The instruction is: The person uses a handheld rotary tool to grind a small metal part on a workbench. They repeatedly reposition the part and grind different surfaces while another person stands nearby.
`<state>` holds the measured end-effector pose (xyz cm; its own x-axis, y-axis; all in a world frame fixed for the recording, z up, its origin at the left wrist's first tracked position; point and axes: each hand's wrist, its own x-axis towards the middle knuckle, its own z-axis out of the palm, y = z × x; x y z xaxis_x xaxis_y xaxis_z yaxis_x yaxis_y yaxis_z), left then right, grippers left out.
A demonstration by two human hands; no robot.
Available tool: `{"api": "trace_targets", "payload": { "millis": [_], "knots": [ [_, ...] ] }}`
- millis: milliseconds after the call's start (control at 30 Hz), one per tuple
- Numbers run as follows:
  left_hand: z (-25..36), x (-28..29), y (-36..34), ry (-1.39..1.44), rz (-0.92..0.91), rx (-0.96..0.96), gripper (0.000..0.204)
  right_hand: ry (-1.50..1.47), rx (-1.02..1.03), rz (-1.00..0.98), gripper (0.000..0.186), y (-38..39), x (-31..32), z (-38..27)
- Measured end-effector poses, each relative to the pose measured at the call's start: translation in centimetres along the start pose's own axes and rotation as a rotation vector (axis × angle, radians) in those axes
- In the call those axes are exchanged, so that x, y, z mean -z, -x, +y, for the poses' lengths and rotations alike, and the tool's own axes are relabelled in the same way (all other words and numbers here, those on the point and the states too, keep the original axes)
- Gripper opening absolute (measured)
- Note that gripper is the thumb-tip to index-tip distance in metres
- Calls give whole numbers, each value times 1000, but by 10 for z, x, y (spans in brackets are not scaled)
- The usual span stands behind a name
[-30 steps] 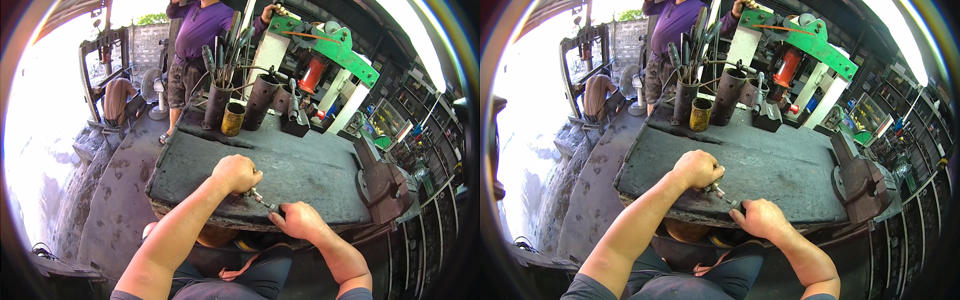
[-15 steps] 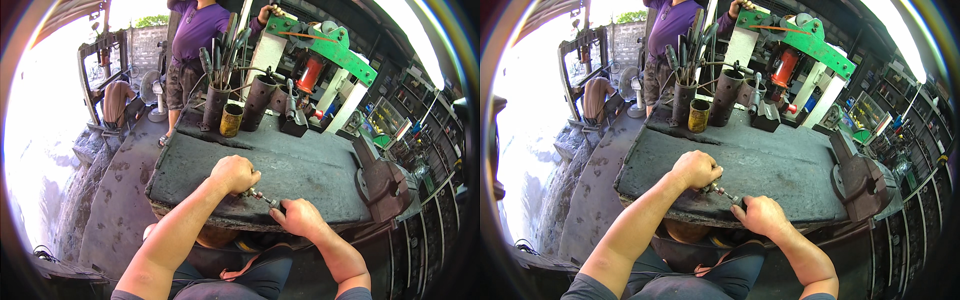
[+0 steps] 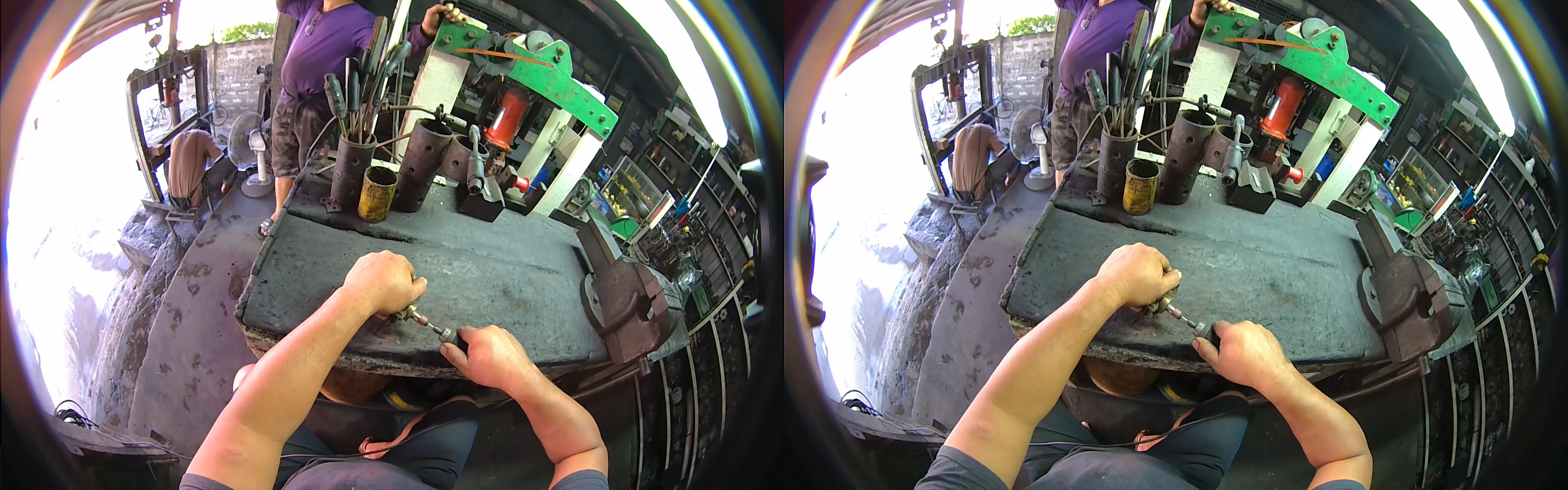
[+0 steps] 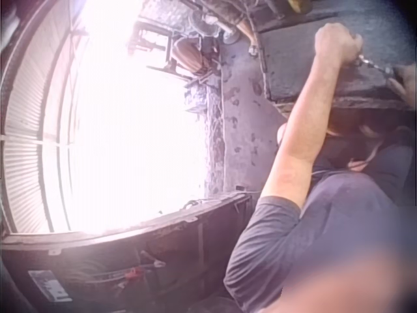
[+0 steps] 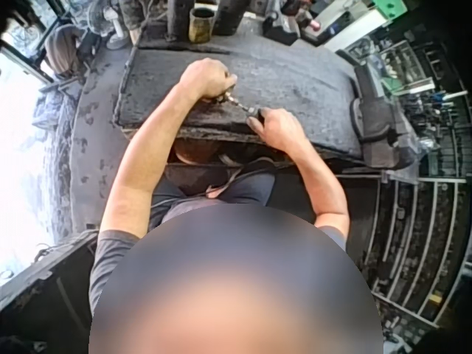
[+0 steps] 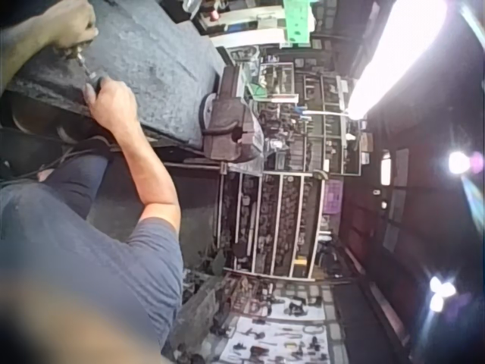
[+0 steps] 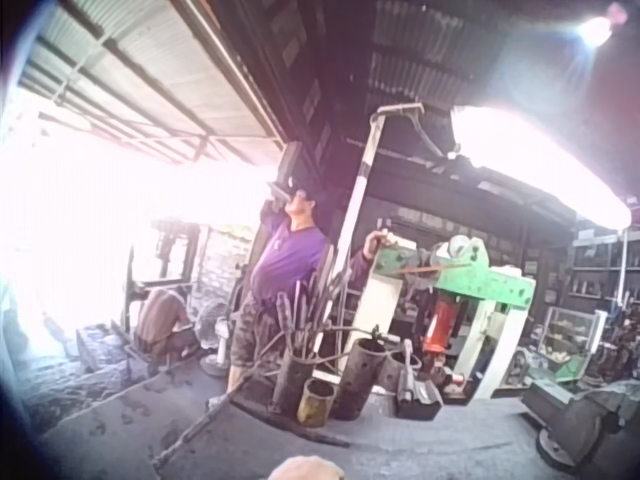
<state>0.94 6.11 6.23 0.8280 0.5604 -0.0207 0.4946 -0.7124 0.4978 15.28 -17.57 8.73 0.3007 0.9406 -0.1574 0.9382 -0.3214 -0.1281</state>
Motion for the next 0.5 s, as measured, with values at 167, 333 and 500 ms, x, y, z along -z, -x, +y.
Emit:
{"api": "trace_targets", "payload": {
  "millis": [167, 333, 500],
  "knots": [
    [1, -3, -4, -9, 21, -3, 53, -26, 10, 5, 60, -1, -3, 0],
    [0, -4, -5, -9, 21, 8, 53, -4, -23, 62, 59, -5, -3, 1],
    [0, -4, -5, -12, 22, 3, 52, -31, -14, 20, 58, -4, -1, 2]
  ]
}}
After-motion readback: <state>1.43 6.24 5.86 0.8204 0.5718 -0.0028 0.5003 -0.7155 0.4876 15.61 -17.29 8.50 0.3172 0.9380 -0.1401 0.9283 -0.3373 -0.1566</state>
